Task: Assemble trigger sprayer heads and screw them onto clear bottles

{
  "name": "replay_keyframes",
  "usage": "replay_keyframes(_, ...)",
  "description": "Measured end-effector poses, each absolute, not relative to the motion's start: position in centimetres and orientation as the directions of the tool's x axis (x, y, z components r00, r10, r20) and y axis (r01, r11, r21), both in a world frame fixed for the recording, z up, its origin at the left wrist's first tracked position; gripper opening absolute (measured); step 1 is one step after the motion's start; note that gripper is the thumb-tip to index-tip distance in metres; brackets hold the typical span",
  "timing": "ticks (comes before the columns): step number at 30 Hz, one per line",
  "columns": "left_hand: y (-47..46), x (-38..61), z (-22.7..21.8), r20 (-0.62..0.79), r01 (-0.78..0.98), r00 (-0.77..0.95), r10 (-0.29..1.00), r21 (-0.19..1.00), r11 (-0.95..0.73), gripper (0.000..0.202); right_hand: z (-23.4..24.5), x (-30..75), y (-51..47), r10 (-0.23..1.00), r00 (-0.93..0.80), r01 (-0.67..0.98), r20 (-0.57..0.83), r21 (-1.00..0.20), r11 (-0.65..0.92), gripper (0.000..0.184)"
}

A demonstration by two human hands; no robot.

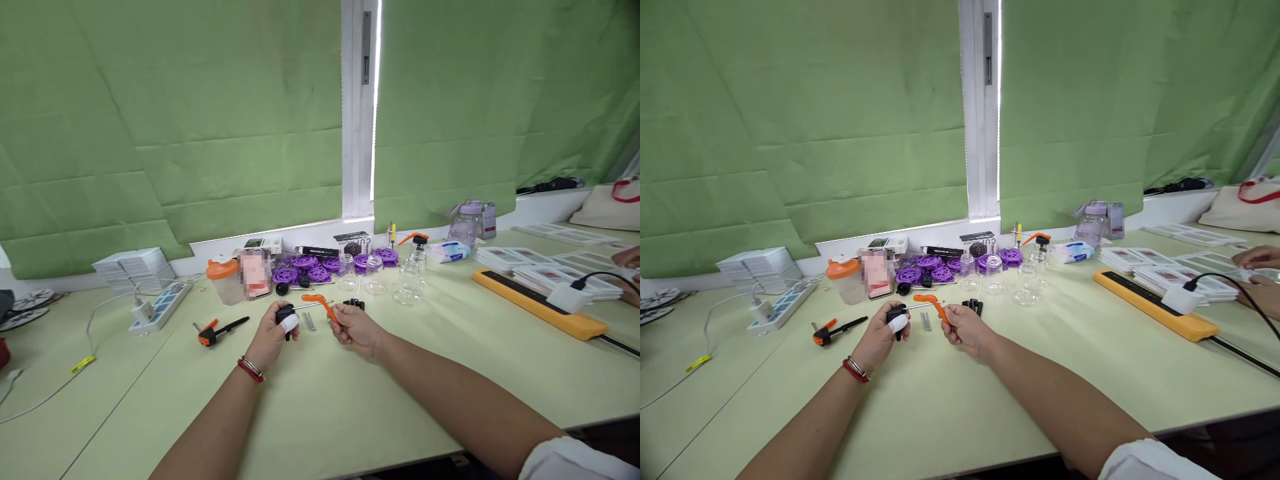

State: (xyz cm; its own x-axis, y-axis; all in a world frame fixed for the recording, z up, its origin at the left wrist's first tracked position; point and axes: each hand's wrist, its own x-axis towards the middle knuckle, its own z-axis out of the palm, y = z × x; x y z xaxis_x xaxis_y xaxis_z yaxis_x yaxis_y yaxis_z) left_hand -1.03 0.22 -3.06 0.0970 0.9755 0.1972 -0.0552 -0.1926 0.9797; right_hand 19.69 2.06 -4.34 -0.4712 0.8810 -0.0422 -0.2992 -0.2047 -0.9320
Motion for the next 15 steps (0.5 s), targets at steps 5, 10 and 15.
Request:
replay_keyframes(5, 0.0, -0.8, -2.8, 0.23, -0.142, 0.092, 0.969, 0.966, -0.215, 0.037, -4.1, 19.9, 2.0, 0.872, -0.489, -0.314, 0.001, -0.933, -0.174, 0.036)
replay_keyframes(10, -0.9, 0.1, -2.3, 0.214, -0.079, 0.139, 0.967, 0.976, -0.204, 0.041, -4.3, 19.4, 1.5, 0.846, -0.532, -0.218, -0.042, -0.958, -0.186, 0.036)
replay_keyframes(15, -1.7, 1.1, -2.1, 0.21, -0.036, 0.198, 0.958, 0.978, -0.207, 0.04, -4.8, 19.1, 1.0, 0.836, -0.546, -0.147, -0.063, -0.974, -0.17, 0.036)
